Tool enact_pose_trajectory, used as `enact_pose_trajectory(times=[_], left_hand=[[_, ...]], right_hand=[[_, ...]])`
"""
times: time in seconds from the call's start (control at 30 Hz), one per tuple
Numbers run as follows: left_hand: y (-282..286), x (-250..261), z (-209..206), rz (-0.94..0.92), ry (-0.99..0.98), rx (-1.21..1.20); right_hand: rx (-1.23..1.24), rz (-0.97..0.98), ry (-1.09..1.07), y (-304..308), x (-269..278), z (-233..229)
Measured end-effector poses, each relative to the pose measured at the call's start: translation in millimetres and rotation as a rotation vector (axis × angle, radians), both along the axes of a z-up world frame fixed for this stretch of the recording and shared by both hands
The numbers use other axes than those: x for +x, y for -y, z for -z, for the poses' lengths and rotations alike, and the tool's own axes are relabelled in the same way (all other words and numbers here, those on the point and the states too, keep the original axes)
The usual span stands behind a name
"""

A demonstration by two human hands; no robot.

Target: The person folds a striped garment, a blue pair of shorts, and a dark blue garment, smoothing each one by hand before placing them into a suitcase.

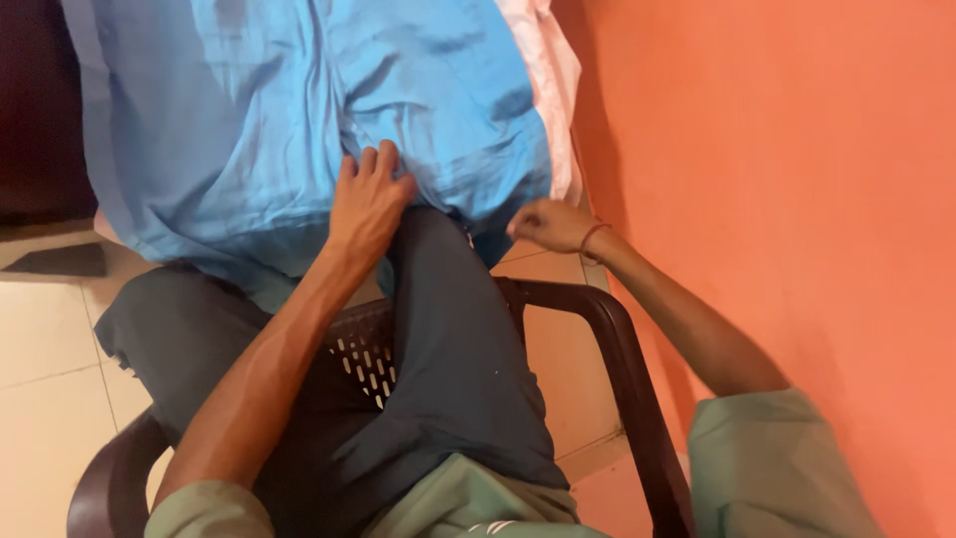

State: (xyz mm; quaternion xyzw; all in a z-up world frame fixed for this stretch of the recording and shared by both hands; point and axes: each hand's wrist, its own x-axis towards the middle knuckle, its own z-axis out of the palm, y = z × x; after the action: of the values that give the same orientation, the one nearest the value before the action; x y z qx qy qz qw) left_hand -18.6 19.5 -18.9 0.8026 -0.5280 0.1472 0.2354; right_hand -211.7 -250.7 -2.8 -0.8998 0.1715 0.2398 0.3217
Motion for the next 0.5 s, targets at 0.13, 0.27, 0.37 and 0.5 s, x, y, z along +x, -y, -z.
enact_pose_trajectory(times=[0.13,0.27,0.37,0.5], left_hand=[[-8,-4,-1,0.014,0.104,-0.011],[-15,-2,-10,0.079,0.069,-0.029],[-16,-1,-12,0.11,0.066,-0.053],[-17,0,-4,0.082,0.085,-0.047]], right_hand=[[-0.075,0.467,0.365,4,-15,8],[-0.082,0.529,0.572,2,-11,22],[-0.084,0.573,0.606,-3,-9,20],[-0.124,0.6,0.573,-4,-5,11]])
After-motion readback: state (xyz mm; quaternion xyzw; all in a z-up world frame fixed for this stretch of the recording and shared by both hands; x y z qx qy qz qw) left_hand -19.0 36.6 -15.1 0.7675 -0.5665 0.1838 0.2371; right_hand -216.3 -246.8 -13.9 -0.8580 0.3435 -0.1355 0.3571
